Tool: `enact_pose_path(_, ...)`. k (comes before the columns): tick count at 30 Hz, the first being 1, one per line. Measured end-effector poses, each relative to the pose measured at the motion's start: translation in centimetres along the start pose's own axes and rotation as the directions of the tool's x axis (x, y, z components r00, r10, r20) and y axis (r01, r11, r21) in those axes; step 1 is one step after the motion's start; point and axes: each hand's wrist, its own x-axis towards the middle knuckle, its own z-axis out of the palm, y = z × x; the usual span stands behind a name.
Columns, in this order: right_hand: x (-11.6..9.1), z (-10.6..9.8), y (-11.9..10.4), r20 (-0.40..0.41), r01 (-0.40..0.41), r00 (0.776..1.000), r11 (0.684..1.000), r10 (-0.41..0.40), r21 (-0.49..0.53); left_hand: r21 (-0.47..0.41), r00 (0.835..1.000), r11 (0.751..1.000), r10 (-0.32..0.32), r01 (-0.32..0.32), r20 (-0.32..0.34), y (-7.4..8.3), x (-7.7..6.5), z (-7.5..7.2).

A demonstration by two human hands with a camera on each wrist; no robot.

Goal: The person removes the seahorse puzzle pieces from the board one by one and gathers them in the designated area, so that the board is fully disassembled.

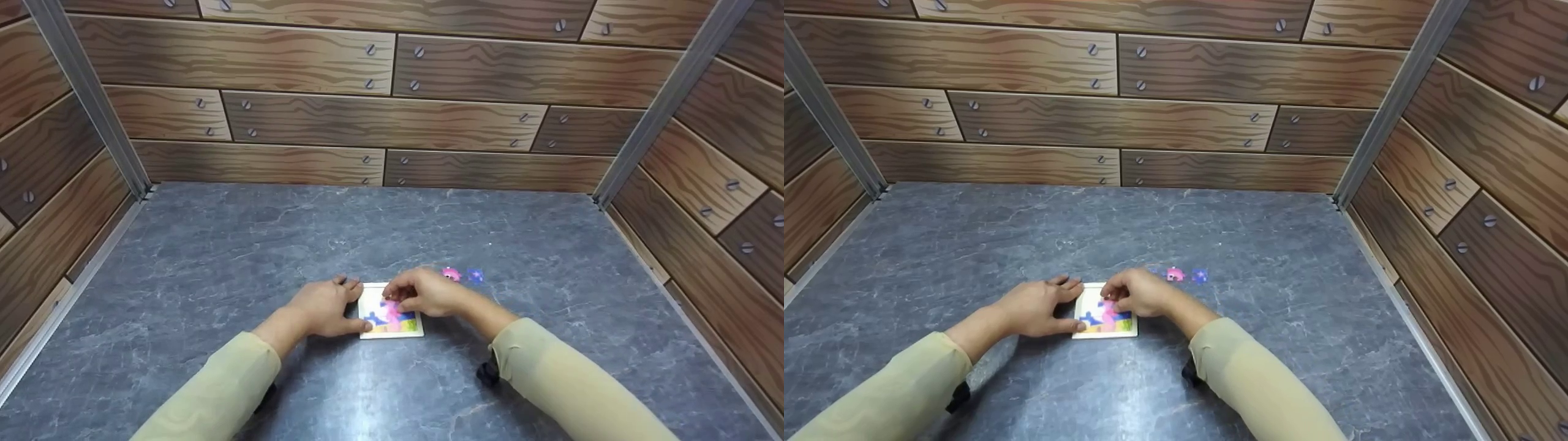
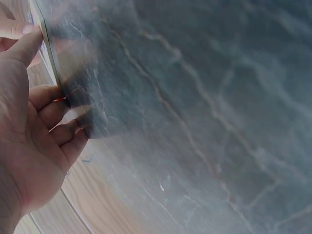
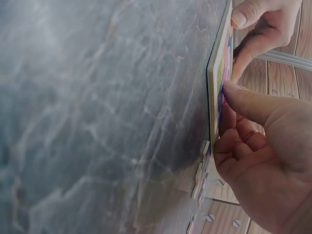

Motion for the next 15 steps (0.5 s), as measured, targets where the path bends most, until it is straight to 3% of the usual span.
enact_pose_path(15, -0.02, -0.03, 0.29, 0.038, -0.044, 0.998, 0.999, 0.043, 0.011, 0.011, 1.000, 1.000, 0.013, -0.013, -0.028, -0.03, -0.01, 0.18)
